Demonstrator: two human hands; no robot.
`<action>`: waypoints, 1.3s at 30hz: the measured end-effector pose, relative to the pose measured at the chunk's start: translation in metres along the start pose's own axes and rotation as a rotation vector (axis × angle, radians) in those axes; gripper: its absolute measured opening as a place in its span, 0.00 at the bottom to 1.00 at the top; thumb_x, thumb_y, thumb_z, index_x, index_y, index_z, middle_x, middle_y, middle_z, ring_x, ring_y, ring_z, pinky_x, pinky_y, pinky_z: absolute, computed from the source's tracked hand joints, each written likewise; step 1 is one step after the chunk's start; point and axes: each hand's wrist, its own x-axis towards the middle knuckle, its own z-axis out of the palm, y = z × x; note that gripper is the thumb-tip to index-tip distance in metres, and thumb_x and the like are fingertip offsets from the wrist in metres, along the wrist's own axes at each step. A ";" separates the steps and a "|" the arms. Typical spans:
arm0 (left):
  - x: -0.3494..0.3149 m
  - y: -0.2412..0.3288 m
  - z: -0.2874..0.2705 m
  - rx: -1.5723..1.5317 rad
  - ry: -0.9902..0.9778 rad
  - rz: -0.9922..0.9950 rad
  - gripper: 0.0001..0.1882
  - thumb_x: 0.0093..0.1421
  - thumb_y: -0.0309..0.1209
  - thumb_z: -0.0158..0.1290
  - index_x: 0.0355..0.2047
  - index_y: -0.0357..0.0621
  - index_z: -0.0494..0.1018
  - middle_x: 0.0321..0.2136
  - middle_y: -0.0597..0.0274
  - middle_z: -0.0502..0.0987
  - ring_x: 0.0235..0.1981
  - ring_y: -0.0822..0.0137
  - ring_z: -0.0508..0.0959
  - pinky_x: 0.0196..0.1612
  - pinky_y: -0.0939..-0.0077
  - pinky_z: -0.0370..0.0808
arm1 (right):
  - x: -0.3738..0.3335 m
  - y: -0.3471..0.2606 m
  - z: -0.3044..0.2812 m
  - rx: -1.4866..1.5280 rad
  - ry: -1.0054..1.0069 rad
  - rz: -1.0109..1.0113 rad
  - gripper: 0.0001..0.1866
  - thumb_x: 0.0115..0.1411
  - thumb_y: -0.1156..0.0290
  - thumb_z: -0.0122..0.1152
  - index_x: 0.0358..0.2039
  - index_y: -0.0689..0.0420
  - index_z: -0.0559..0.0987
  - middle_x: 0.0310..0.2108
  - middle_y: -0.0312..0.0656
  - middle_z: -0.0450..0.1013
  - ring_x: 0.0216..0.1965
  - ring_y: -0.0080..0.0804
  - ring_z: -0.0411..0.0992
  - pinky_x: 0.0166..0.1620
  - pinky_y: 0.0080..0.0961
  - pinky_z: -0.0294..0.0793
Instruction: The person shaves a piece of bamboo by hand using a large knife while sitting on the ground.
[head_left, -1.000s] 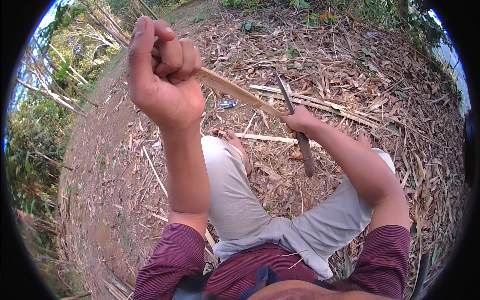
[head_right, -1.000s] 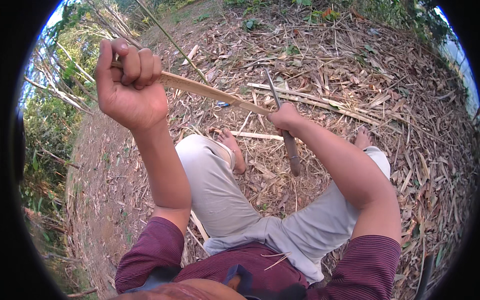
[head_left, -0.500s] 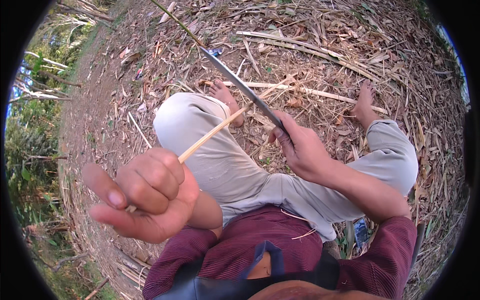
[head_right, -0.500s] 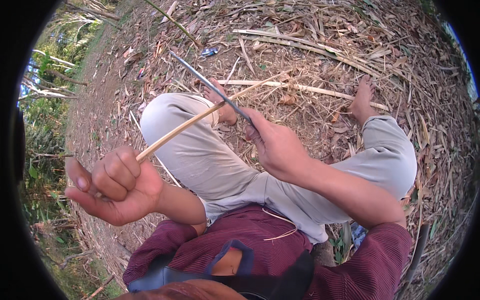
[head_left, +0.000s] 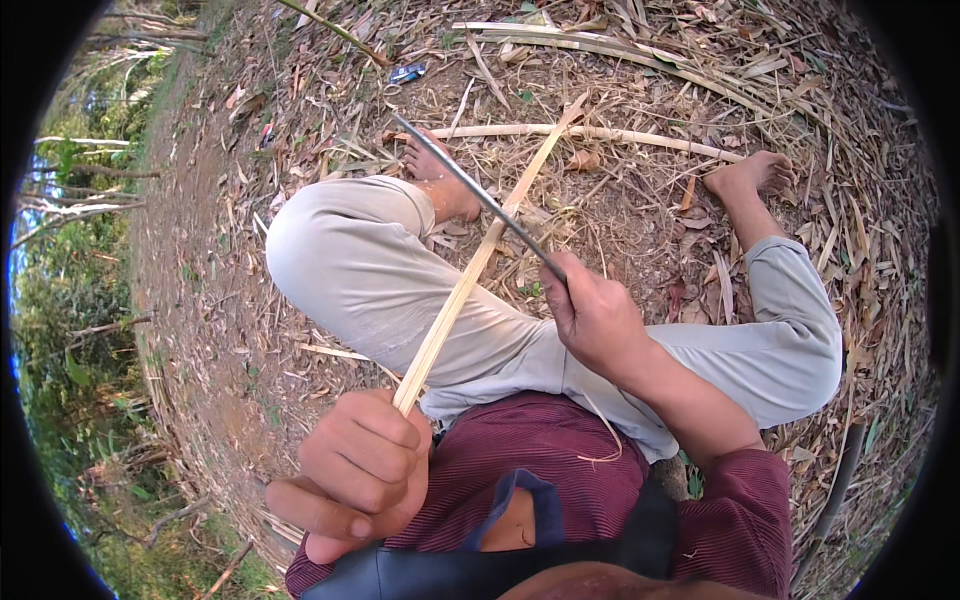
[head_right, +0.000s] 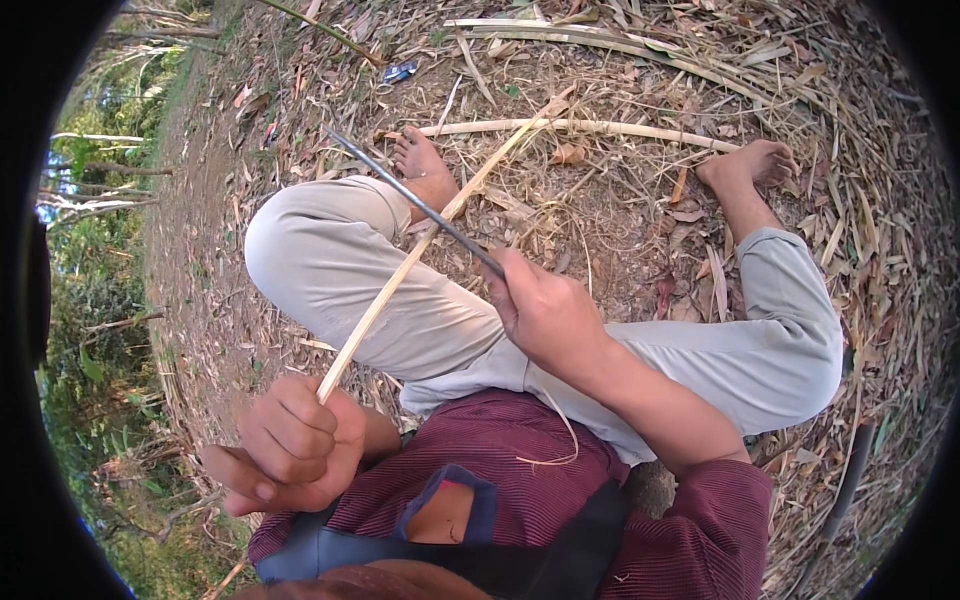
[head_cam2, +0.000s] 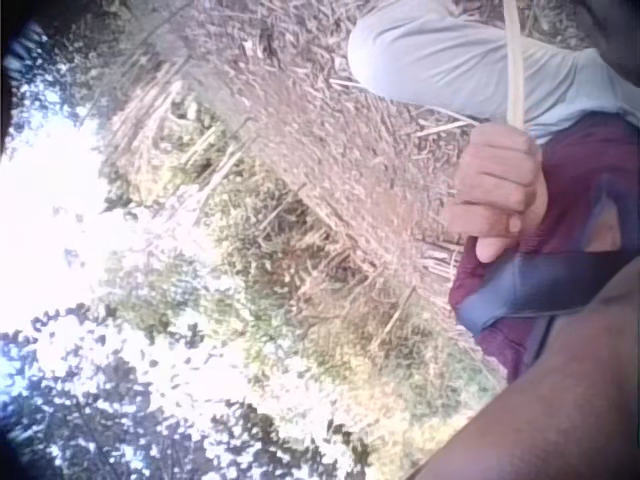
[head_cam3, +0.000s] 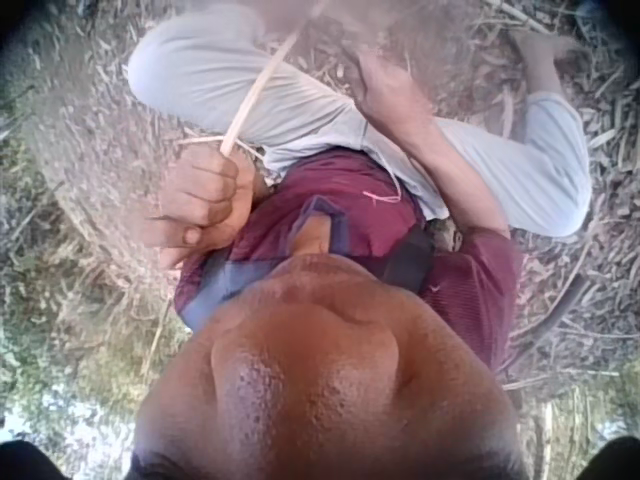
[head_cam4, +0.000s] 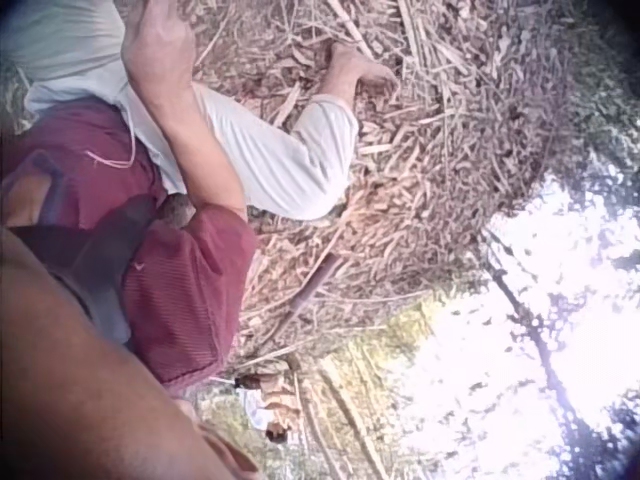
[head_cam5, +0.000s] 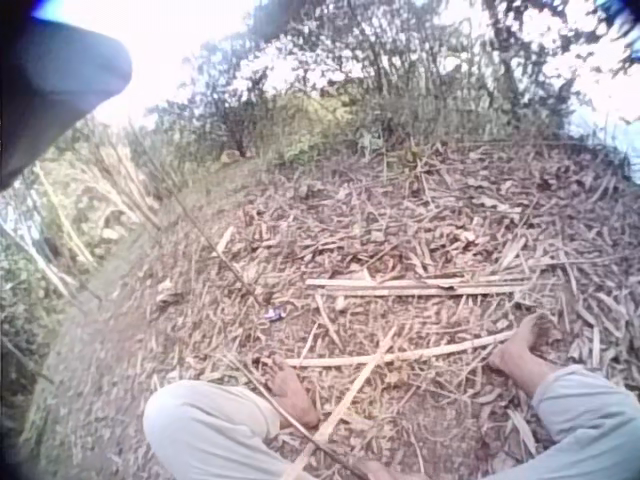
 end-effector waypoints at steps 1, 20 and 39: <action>0.000 0.001 0.001 0.006 0.018 0.004 0.15 0.72 0.40 0.42 0.32 0.43 0.60 0.04 0.76 0.54 0.03 0.81 0.49 0.07 0.81 0.48 | 0.000 -0.011 -0.003 0.027 0.015 -0.032 0.12 0.59 0.76 0.59 0.44 0.60 0.72 0.25 0.49 0.73 0.25 0.47 0.75 0.25 0.38 0.74; 0.000 -0.014 0.008 0.065 0.043 0.066 0.15 0.72 0.39 0.42 0.31 0.43 0.60 0.04 0.75 0.55 0.03 0.80 0.50 0.07 0.83 0.48 | 0.010 0.077 0.005 -0.284 -0.064 0.365 0.09 0.61 0.70 0.57 0.40 0.58 0.72 0.31 0.47 0.77 0.26 0.45 0.77 0.25 0.40 0.75; -0.014 -0.007 -0.003 0.413 0.364 0.094 0.19 0.76 0.44 0.23 0.36 0.46 0.58 0.08 0.75 0.50 0.08 0.79 0.47 0.14 0.83 0.47 | -0.011 -0.002 0.029 -0.084 -0.062 -0.177 0.10 0.61 0.73 0.58 0.41 0.60 0.72 0.27 0.52 0.75 0.26 0.51 0.76 0.25 0.43 0.74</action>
